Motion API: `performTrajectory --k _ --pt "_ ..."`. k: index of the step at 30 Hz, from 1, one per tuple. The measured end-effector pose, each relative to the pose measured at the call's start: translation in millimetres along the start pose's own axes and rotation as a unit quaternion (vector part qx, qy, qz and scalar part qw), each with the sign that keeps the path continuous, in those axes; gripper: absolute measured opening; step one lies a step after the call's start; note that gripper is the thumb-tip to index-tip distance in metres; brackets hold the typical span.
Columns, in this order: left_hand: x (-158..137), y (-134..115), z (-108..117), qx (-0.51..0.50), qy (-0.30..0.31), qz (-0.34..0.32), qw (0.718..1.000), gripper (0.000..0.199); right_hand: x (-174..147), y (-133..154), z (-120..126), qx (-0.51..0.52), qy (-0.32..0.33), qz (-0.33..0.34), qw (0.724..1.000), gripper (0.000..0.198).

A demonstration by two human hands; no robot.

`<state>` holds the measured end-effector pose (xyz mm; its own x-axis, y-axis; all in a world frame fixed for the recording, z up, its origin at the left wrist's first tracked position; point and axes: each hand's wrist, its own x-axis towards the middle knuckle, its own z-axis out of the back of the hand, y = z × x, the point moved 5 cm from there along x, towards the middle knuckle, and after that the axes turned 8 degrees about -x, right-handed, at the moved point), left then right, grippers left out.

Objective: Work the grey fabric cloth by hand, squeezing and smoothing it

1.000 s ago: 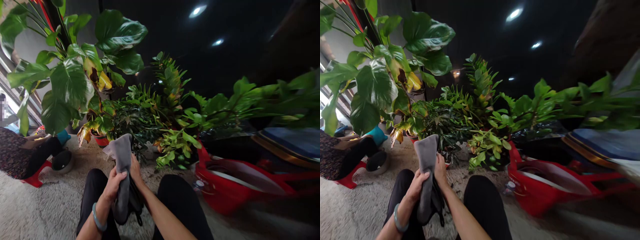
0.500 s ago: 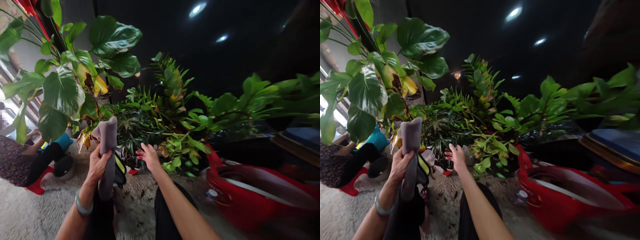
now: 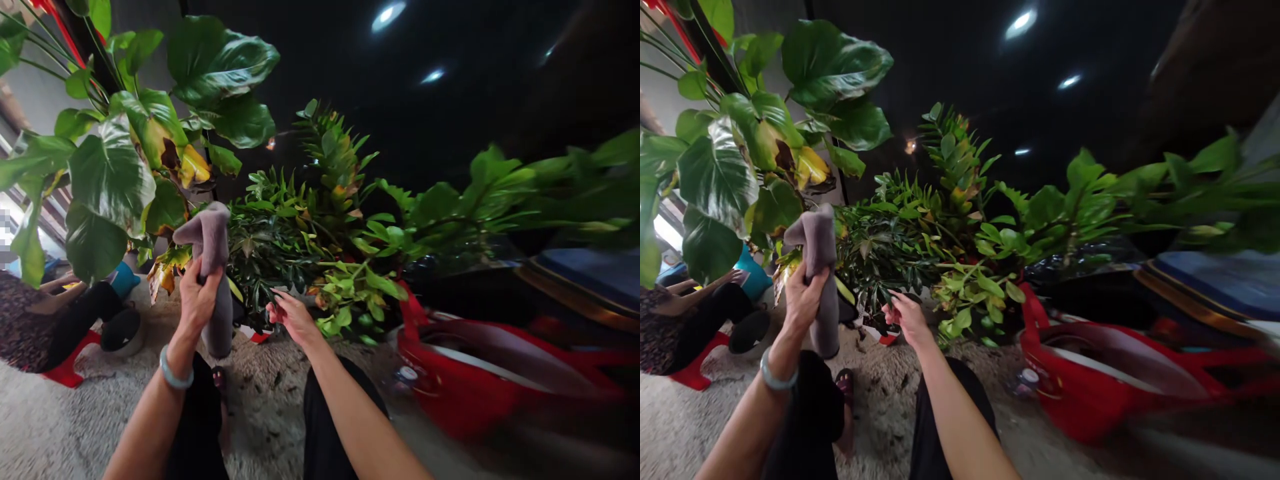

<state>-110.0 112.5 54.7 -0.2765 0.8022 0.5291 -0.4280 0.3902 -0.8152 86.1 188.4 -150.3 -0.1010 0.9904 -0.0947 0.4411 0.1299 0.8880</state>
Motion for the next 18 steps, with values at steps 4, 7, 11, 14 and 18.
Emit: performTrajectory --k 4,7,11,14,18 --pt "-7.3 20.2 -24.2 0.047 0.119 0.023 0.991 0.026 -6.2 -1.5 1.8 0.001 0.012 -0.011 1.000 0.047" --pt "-52.5 23.6 -29.2 0.030 0.267 0.047 0.962 0.029 -5.3 -2.6 6.3 -0.004 -0.003 -0.010 1.000 0.034" --pt "-44.1 -9.5 -9.8 -0.034 0.199 -0.002 0.979 0.027 -5.5 -2.0 9.4 -0.007 -0.011 -0.016 1.000 0.036" --pt "-1.7 -19.3 -8.4 -0.001 0.070 -0.039 0.997 0.030 -8.3 0.0 9.2 0.001 -0.010 -0.020 1.000 0.046" --pt "-4.9 8.8 -39.3 0.070 0.163 -0.002 0.984 0.032 -7.8 3.5 12.1 -0.021 -0.021 0.007 1.000 0.038"
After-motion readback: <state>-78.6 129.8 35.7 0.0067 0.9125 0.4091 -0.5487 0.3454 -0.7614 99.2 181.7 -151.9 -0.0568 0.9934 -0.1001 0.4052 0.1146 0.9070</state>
